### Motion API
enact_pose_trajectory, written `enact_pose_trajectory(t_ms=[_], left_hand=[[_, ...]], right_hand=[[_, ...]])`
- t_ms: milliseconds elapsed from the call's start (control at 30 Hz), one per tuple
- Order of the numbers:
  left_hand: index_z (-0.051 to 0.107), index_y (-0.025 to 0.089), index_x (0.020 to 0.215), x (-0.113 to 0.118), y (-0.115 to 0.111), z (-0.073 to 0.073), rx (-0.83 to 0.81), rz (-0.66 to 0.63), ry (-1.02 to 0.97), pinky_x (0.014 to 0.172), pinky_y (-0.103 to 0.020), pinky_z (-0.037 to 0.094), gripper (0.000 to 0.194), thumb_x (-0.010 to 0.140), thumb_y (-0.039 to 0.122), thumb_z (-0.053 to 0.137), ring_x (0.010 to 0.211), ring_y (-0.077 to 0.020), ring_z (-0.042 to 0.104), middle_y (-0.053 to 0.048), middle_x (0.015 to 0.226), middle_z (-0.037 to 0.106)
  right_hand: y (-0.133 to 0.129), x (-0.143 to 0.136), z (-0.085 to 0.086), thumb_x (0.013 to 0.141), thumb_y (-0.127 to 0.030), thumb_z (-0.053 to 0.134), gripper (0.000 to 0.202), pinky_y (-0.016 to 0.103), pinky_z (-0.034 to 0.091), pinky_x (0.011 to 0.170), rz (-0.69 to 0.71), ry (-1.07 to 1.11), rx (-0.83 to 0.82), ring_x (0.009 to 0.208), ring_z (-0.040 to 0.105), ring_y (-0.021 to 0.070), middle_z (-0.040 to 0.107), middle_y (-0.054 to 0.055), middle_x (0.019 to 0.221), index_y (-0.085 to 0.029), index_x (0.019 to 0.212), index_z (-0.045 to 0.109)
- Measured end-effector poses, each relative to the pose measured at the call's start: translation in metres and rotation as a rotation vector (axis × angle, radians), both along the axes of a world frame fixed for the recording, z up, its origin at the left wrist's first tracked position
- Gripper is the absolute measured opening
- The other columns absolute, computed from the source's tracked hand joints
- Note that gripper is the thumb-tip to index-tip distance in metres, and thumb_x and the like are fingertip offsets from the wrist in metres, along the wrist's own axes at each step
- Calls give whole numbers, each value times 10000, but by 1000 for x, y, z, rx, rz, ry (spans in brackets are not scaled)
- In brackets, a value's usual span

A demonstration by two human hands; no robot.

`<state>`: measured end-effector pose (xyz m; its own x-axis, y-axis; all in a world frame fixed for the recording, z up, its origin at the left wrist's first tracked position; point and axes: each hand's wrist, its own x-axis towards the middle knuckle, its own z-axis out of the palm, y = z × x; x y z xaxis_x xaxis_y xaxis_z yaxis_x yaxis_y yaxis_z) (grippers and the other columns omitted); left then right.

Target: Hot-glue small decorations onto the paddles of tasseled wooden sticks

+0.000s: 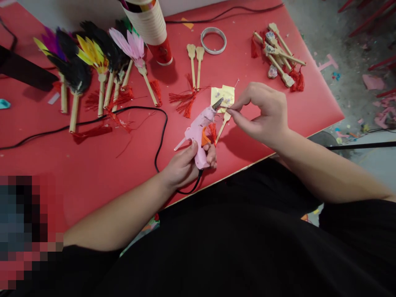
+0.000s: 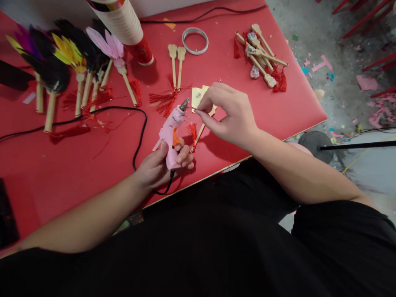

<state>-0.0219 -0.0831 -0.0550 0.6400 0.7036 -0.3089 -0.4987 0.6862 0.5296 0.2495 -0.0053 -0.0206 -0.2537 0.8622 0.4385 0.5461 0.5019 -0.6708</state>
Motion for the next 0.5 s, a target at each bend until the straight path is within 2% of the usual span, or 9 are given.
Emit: enact_pose_trajectory(t_ms=[100, 200, 333, 433, 500], left_hand=[[633, 229, 938, -2, 1, 1, -42, -39, -36, 805, -321, 660, 555, 1042, 679, 943, 719, -156, 597, 31, 781, 574], [629, 228, 938, -3, 2, 1, -73, -83, -96, 800, -313, 670, 577, 977, 652, 1018, 713, -148, 584, 37, 778, 578], [652, 217, 943, -4, 2, 1, -99, -89, -125, 812, -298, 687, 556, 955, 600, 1055, 718, -138, 597, 38, 780, 592], [662, 217, 945, -4, 2, 2, -104, -78, -104, 826, -312, 705, 557, 946, 606, 1060, 729, -144, 613, 36, 789, 598], [653, 221, 936, -3, 1, 3, -109, -64, -87, 820, -322, 712, 545, 980, 614, 1028, 725, -147, 616, 34, 787, 594]], right_hand=[[3, 3, 0, 989, -505, 1026, 303, 600, 756, 1040, 6, -9, 4, 1059, 837, 382, 811, 71, 921, -353, 938, 770], [4, 4, 3, 1022, -543, 998, 325, 594, 753, 1017, -22, -12, 60, 1020, 829, 371, 803, 73, 900, -353, 924, 754], [7, 5, 9, 1072, -607, 940, 391, 556, 757, 980, -182, -11, 140, 1007, 821, 350, 808, 84, 895, -342, 898, 712], [8, 8, 16, 1055, -636, 953, 420, 537, 765, 971, -276, -34, 103, 1028, 824, 348, 814, 84, 894, -347, 899, 691], [6, 8, 20, 1036, -648, 971, 434, 542, 769, 969, -263, -53, 60, 1042, 830, 356, 814, 87, 888, -350, 897, 688]])
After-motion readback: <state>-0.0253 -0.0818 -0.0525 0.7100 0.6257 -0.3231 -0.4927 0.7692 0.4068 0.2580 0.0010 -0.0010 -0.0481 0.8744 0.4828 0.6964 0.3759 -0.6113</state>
